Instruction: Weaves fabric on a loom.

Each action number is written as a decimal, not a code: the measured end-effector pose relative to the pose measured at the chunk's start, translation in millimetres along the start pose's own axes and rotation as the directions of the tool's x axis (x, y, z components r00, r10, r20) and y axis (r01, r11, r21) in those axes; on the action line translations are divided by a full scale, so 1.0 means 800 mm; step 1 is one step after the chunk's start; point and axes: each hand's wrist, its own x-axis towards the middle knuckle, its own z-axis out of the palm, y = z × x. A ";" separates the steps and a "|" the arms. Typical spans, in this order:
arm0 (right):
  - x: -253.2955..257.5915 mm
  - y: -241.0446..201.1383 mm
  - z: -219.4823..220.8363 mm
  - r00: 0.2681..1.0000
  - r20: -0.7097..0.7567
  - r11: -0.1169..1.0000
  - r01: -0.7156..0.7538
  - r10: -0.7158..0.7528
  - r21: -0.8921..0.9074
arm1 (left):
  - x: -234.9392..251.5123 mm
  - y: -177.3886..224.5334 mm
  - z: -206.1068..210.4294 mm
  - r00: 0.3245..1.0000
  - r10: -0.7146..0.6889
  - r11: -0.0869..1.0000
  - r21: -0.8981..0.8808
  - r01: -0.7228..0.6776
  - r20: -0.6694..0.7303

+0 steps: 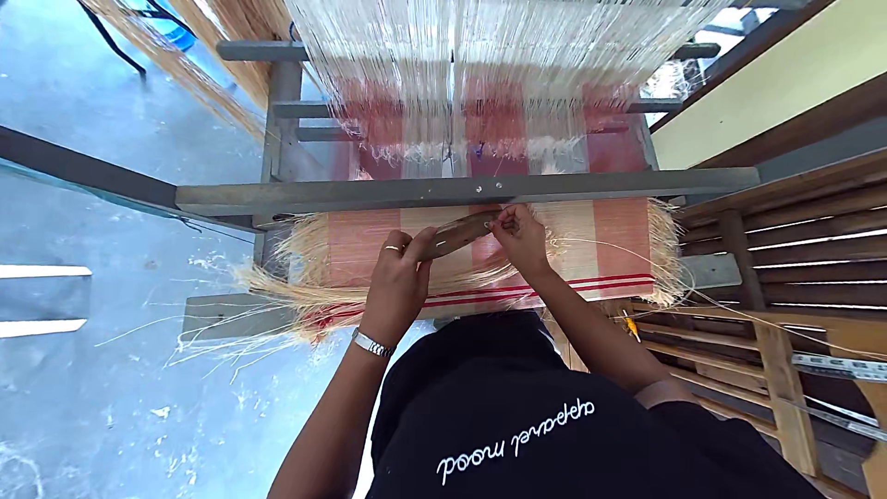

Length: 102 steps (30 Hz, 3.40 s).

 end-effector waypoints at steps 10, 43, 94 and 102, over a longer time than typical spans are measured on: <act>0.012 0.009 -0.004 0.989 0.007 0.983 0.146 -0.146 -0.115 | 0.009 0.014 0.001 1.000 -0.021 0.996 -0.089 0.022 0.010; 0.016 -0.043 -0.147 0.816 0.486 0.895 0.426 -0.315 -0.136 | 0.012 -0.026 -0.067 0.952 0.016 0.725 -0.660 0.199 0.305; 0.112 0.211 -0.420 0.292 -0.713 0.721 0.103 0.637 0.686 | 0.292 -0.159 -0.014 0.701 -0.711 0.517 -0.718 0.466 -0.057; 0.172 0.258 -0.386 0.481 -0.542 0.590 0.062 0.689 0.805 | 0.277 -0.159 -0.053 0.701 -0.676 0.732 -0.317 0.603 -0.226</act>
